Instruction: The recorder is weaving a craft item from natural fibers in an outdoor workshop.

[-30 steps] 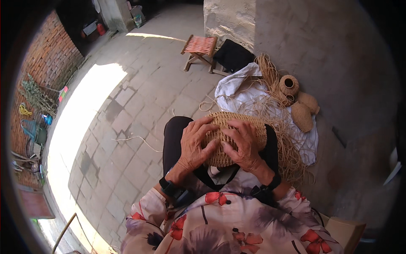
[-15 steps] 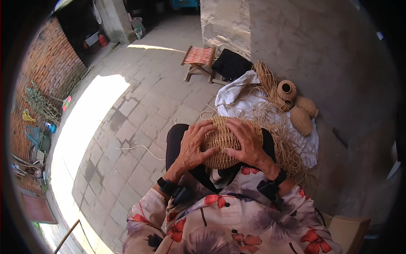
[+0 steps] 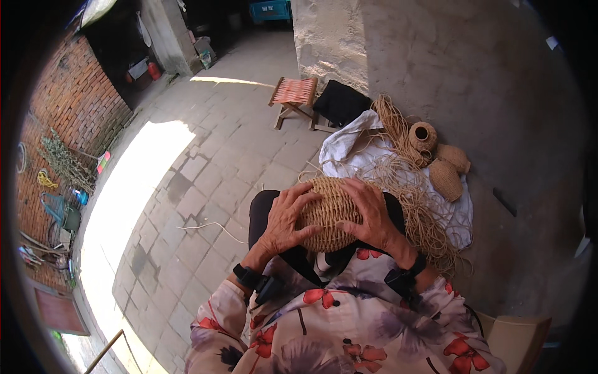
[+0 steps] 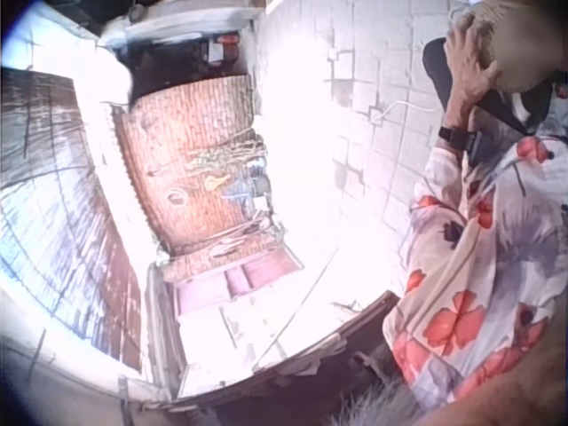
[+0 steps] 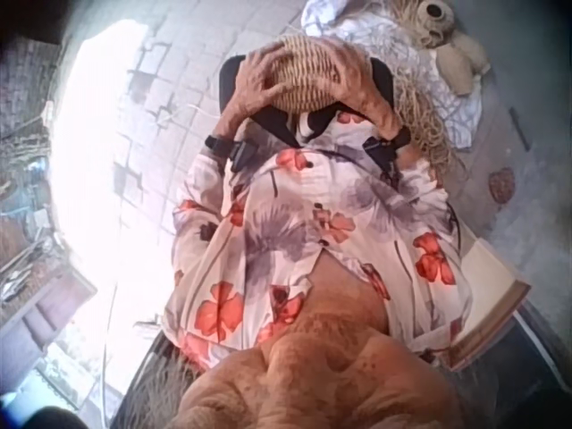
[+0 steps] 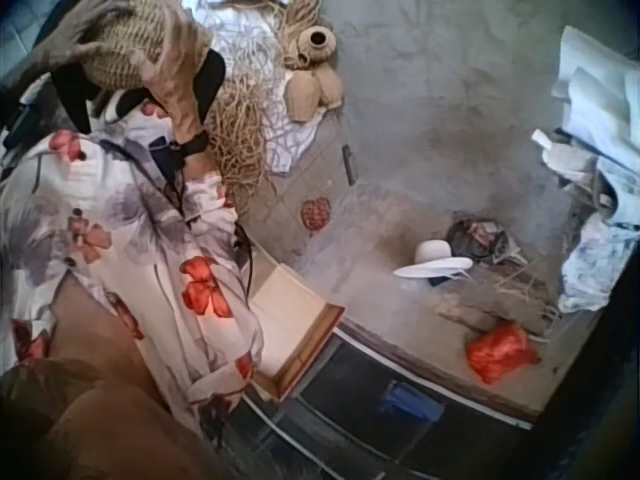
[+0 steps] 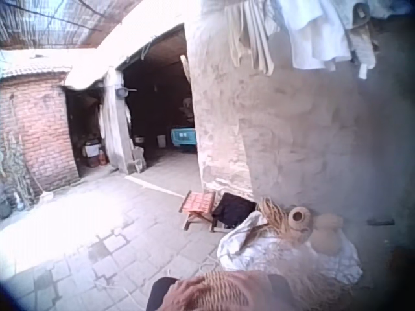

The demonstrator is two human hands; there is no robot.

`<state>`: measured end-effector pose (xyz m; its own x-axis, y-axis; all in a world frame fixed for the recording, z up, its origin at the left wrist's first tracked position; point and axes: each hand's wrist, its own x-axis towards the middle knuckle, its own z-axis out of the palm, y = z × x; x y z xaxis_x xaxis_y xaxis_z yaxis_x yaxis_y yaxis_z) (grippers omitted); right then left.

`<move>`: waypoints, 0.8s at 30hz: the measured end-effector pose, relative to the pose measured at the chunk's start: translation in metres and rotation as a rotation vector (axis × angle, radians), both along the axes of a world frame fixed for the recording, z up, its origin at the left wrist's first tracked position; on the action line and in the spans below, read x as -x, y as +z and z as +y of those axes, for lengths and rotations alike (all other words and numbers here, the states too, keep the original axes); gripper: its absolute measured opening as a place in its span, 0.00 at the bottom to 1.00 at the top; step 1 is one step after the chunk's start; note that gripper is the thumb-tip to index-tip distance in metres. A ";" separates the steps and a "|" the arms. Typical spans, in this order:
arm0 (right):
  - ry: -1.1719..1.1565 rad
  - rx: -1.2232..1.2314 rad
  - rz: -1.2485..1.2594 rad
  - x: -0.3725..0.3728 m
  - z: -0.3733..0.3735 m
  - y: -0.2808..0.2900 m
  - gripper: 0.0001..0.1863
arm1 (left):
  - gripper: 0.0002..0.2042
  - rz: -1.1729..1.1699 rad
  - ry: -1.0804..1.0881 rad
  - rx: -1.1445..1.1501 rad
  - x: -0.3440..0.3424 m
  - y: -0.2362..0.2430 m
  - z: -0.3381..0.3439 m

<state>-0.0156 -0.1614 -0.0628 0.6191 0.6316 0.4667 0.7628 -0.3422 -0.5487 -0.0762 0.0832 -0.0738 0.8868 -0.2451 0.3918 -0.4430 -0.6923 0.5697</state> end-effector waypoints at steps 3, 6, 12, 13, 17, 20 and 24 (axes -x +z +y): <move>-0.059 0.086 -0.166 0.007 -0.001 -0.004 0.40 | 0.33 0.007 0.030 -0.010 -0.003 0.003 -0.003; -0.129 0.079 -0.141 0.008 0.008 -0.010 0.41 | 0.33 -0.006 0.056 -0.014 -0.003 0.007 -0.008; -0.031 0.052 -0.079 -0.013 0.005 -0.012 0.37 | 0.33 0.098 -0.009 0.048 -0.012 0.008 0.001; -0.140 -0.064 -0.041 -0.017 -0.001 -0.014 0.34 | 0.33 0.089 0.003 0.048 -0.010 0.006 0.007; -0.543 -0.390 0.273 -0.042 -0.040 -0.057 0.24 | 0.33 0.150 0.048 0.186 0.005 -0.001 0.004; -0.522 -0.307 0.391 -0.040 -0.048 -0.086 0.22 | 0.33 0.008 0.143 -0.117 0.016 -0.003 -0.013; -0.538 -0.317 0.423 -0.030 -0.031 -0.067 0.18 | 0.30 -0.035 0.244 -0.173 0.019 -0.004 -0.023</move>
<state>0.0142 -0.1925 -0.1301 0.9710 0.0661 0.2298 0.2373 -0.3846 -0.8921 -0.0949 0.0601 -0.0776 0.9145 -0.0923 0.3939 -0.2689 -0.8661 0.4214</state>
